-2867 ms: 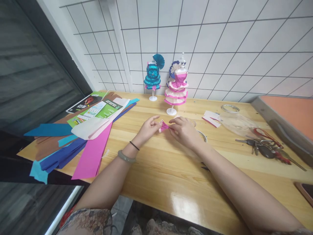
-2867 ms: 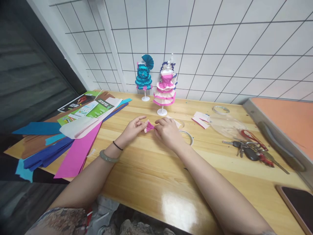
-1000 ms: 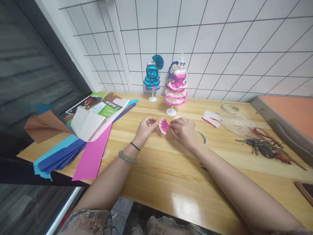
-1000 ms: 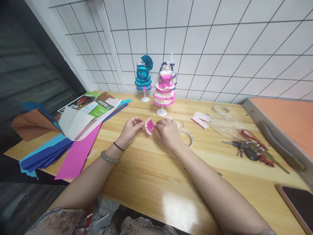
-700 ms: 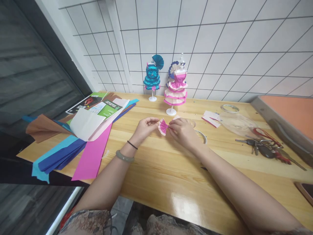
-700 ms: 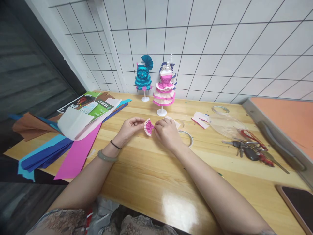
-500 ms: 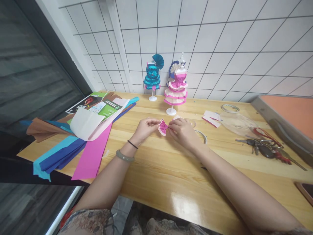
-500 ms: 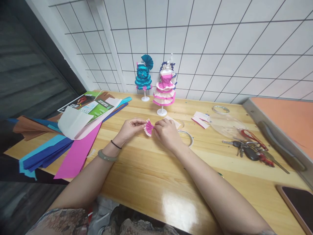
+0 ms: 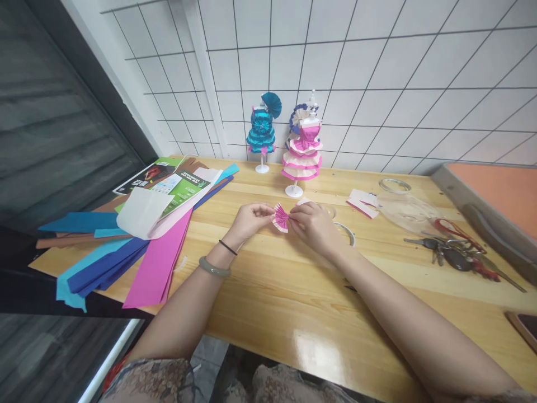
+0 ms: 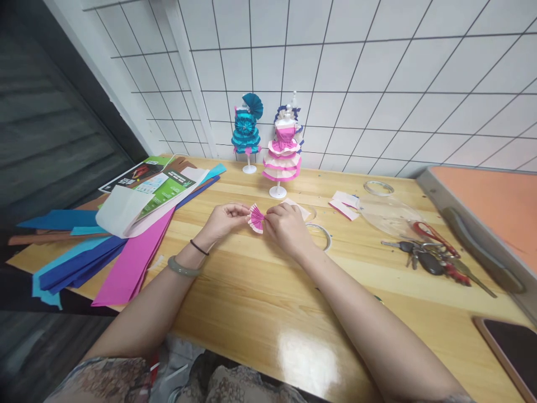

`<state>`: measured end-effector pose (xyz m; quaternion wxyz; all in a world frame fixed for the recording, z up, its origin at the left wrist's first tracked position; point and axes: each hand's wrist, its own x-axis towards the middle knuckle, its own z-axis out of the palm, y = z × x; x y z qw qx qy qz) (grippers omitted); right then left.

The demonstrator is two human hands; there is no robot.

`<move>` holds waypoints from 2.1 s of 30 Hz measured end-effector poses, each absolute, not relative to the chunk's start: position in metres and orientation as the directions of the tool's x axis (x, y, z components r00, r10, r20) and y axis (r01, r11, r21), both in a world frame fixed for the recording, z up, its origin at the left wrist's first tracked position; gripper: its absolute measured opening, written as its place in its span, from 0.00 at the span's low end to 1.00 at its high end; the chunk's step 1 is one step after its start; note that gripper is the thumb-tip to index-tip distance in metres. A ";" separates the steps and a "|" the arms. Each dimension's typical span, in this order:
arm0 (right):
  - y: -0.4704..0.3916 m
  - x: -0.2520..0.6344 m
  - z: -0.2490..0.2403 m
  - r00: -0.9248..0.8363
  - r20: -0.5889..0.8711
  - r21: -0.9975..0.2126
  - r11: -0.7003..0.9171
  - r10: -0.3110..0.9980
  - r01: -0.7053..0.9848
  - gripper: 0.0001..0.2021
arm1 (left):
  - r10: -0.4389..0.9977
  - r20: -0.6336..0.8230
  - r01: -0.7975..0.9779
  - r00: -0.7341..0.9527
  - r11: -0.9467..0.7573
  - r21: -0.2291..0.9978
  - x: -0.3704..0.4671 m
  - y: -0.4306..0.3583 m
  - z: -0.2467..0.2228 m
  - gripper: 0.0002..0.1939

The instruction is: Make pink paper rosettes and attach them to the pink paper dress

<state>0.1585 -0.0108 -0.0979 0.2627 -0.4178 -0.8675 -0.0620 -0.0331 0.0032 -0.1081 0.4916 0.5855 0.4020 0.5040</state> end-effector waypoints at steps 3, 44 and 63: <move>-0.011 0.158 -0.098 -0.515 0.505 -0.111 0.643 0.693 0.758 0.10 | 0.966 0.172 -0.017 0.194 -0.172 0.985 -0.034 0.004 -0.110 0.14; -0.010 0.159 -0.097 -0.530 0.489 -0.097 0.647 0.693 0.756 0.11 | 0.945 0.034 0.072 0.326 -0.060 0.996 -0.036 -0.001 -0.106 0.25; -0.012 0.158 -0.094 -0.597 0.449 -0.041 0.683 0.664 0.729 0.10 | 0.958 0.077 -0.042 0.278 -0.068 0.997 -0.044 0.008 -0.114 0.20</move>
